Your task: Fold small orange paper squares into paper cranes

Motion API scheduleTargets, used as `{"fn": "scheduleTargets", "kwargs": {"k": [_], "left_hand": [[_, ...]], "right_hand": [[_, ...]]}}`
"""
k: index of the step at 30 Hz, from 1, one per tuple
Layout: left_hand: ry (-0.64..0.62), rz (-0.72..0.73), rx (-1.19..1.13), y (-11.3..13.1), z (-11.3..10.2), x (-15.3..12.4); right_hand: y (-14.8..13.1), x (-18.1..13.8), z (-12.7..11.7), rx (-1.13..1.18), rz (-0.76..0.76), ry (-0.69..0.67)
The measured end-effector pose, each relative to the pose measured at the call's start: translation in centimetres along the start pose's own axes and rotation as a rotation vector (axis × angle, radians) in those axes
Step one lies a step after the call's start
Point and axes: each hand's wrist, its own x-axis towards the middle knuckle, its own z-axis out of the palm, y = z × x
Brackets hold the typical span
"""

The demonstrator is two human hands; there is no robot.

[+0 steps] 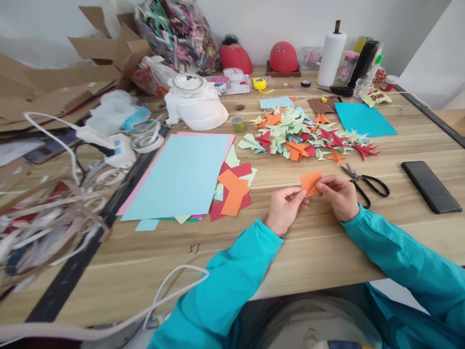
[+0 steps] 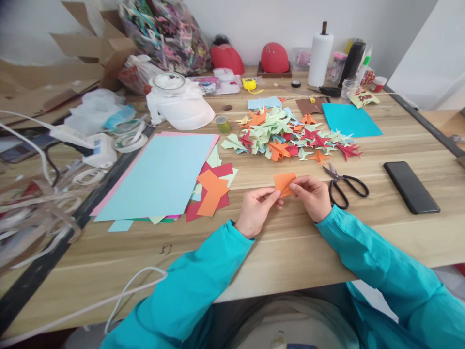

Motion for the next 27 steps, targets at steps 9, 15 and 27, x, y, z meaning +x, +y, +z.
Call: {"fn": "scheduleTargets", "kwargs": {"k": [9,15,27], "left_hand": [[0.001,0.022,-0.013,-0.8,0.6,-0.4],[0.010,0.010,-0.028,-1.1,0.8,-0.6],[-0.037,-0.085,-0.098,-0.4,0.9,-0.7]], "right_hand": [[0.4,0.1,0.1,0.052,0.047,0.044],[0.8,0.2,0.1,0.103,0.051,0.084],[1.3,0.6,-0.3,0.094,0.072,-0.017]]}}
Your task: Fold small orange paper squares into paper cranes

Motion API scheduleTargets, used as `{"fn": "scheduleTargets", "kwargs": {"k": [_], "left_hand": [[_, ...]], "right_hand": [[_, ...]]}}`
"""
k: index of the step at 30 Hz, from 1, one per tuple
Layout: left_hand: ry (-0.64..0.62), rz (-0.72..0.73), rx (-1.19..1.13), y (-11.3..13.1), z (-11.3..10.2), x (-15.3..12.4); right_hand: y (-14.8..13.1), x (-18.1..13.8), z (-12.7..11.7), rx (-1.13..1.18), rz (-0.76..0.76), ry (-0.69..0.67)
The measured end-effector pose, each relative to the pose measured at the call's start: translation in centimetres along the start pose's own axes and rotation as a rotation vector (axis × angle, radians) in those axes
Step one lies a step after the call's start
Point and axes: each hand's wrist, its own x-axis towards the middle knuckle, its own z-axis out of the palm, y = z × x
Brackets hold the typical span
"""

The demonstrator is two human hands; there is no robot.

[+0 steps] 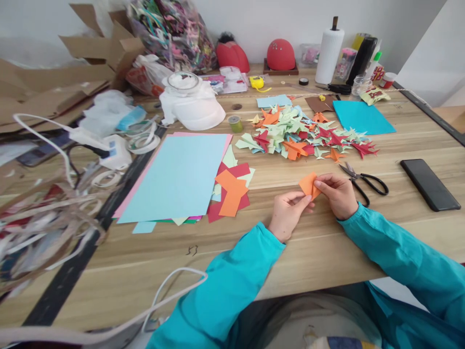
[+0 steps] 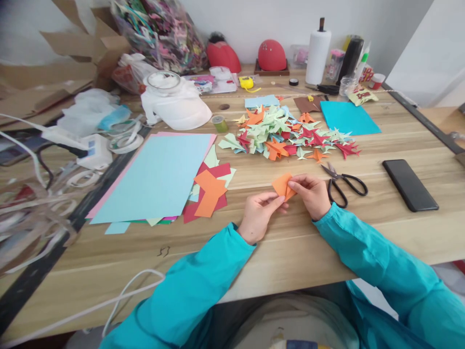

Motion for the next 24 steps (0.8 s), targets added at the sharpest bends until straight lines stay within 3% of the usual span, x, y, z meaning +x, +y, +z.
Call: {"fn": "scheduleTargets", "kwargs": {"k": [4,12,24], "left_hand": [[-0.068,-0.052,0.019,0.23,-0.27,0.09],[-0.062,-0.062,0.073,-0.14,-0.25,0.25],[-0.121,-0.052,0.066,-0.01,0.10,-0.47]], "right_hand": [[-0.33,-0.03,-0.02,-0.046,-0.007,-0.036],[-0.90,-0.40,0.22,-0.226,-0.095,-0.020],[-0.96,0.19,0.00,-0.209,-0.126,0.064]]}}
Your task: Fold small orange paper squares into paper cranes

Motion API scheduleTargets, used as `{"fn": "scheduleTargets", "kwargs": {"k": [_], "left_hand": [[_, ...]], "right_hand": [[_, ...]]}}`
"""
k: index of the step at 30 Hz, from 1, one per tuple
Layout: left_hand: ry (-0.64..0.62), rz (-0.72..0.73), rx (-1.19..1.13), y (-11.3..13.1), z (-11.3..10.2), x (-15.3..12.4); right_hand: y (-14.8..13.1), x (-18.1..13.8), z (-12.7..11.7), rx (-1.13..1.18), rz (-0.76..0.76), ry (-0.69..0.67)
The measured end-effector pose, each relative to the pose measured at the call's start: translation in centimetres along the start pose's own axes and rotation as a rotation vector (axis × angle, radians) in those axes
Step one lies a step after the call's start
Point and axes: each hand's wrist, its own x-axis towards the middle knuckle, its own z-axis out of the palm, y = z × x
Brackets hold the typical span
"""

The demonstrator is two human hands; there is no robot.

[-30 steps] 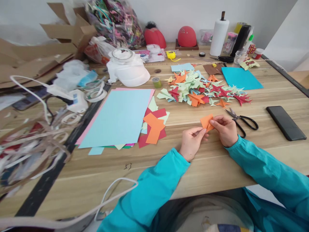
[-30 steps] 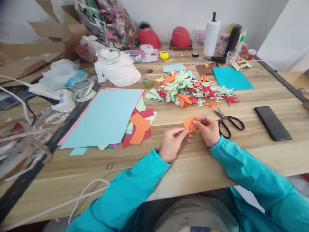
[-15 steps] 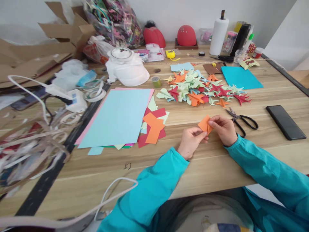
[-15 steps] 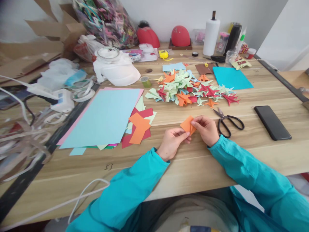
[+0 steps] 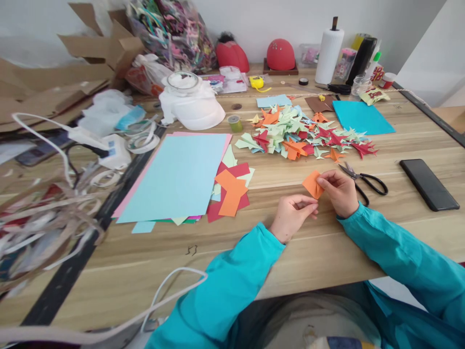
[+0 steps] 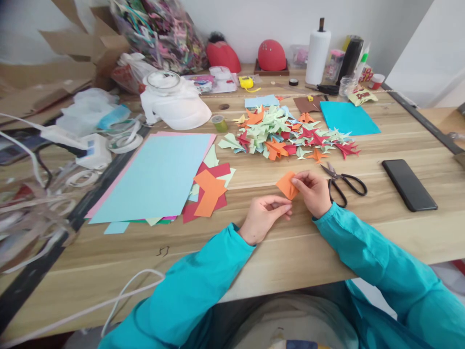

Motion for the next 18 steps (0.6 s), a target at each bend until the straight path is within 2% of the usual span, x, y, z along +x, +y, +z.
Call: {"fn": "scheduleTargets", "kwargs": {"k": [5,9,12,18], "left_hand": [[0.023,-0.016,-0.102,0.0,-0.3,0.2],[-0.048,-0.060,-0.238,-0.1,-0.5,0.5],[-0.075,-0.072,-0.183,-0.1,-0.3,0.5],[-0.035,-0.050,-0.116,-0.3,0.0,0.4]], "right_hand": [[-0.3,0.0,0.0,-0.004,-0.006,0.024],[-0.6,-0.7,0.4,0.026,0.012,-0.004],[-0.8,-1.3,0.7,-0.003,0.015,-0.050],[-0.8,-1.8,0.7,-0.041,0.002,-0.087]]}}
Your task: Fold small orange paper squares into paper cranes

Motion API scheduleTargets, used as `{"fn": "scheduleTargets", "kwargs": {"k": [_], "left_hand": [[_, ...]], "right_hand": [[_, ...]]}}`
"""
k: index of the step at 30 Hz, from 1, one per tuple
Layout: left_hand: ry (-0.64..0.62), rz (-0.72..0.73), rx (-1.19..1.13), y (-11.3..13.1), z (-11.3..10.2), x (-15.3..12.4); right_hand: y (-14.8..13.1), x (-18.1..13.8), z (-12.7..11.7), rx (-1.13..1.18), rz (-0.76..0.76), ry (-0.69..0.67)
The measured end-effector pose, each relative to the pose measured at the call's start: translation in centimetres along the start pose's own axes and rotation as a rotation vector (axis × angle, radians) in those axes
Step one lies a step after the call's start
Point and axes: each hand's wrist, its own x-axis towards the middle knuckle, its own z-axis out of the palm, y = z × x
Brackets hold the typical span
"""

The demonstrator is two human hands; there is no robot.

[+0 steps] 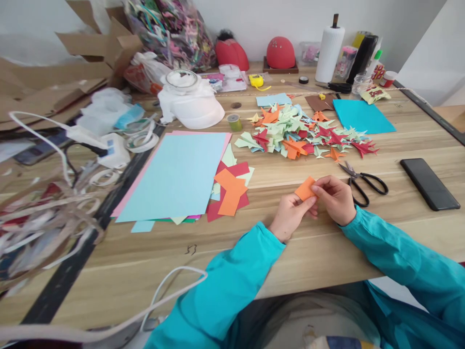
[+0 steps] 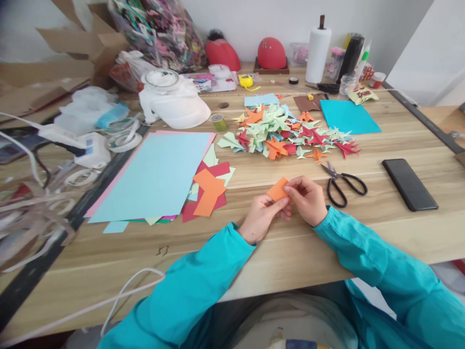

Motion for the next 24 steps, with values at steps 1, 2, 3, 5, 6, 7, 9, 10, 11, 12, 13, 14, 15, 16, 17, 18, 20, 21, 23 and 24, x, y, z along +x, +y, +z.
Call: {"fn": "scheduleTargets", "kwargs": {"k": [1,2,3,5,6,7,9,10,11,12,13,14,15,16,17,18,20,21,23,24], "left_hand": [[0.002,0.005,0.006,-0.03,0.00,0.01],[0.003,0.009,0.017,-0.05,-0.02,0.03],[0.003,0.013,0.030,-0.06,-0.04,0.04],[0.003,0.019,0.056,-0.03,-0.09,0.03],[-0.002,0.020,0.067,0.01,-0.12,0.01],[-0.008,0.019,0.077,0.04,-0.15,-0.01],[-0.020,0.007,0.093,0.11,-0.23,-0.05],[-0.023,-0.001,0.095,0.14,-0.26,-0.06],[-0.023,-0.009,0.093,0.15,-0.29,-0.07],[-0.022,-0.016,0.088,0.17,-0.31,-0.06],[-0.024,-0.021,0.081,0.18,-0.33,-0.05],[-0.028,-0.026,0.073,0.20,-0.34,-0.04],[-0.034,-0.032,0.064,0.21,-0.34,-0.02],[-0.039,-0.038,0.055,0.23,-0.35,0.00],[-0.046,-0.044,0.045,0.24,-0.36,0.01],[-0.055,-0.049,0.037,0.25,-0.37,0.03],[-0.075,-0.056,0.035,0.23,-0.39,0.03],[-0.084,-0.058,0.040,0.21,-0.40,0.02],[-0.094,-0.059,0.054,0.18,-0.41,-0.02],[-0.093,-0.058,0.057,0.19,-0.40,-0.05]], "right_hand": [[0.04,0.01,-0.04,-0.001,-0.001,-0.001],[0.09,0.02,-0.07,-0.001,-0.001,-0.003],[0.15,0.03,-0.09,0.000,0.000,-0.005],[0.24,0.04,-0.10,-0.002,0.002,-0.004],[0.27,0.05,-0.10,-0.003,0.004,0.000],[0.28,0.07,-0.10,0.000,0.006,0.007],[0.27,0.13,-0.10,0.020,0.009,0.017],[0.25,0.17,-0.11,0.033,0.011,0.019],[0.23,0.21,-0.13,0.045,0.013,0.018],[0.21,0.25,-0.15,0.052,0.014,0.017],[0.20,0.30,-0.16,0.054,0.014,0.020],[0.19,0.33,-0.17,0.052,0.014,0.024],[0.18,0.36,-0.17,0.052,0.016,0.028],[0.17,0.39,-0.17,0.053,0.018,0.033],[0.16,0.42,-0.17,0.057,0.019,0.038],[0.14,0.46,-0.17,0.061,0.019,0.042],[0.09,0.58,-0.20,0.070,0.014,0.055],[0.06,0.67,-0.24,0.074,0.011,0.066],[0.00,0.87,-0.34,0.082,0.011,0.087],[-0.02,0.97,-0.39,0.088,0.016,0.094]]}}
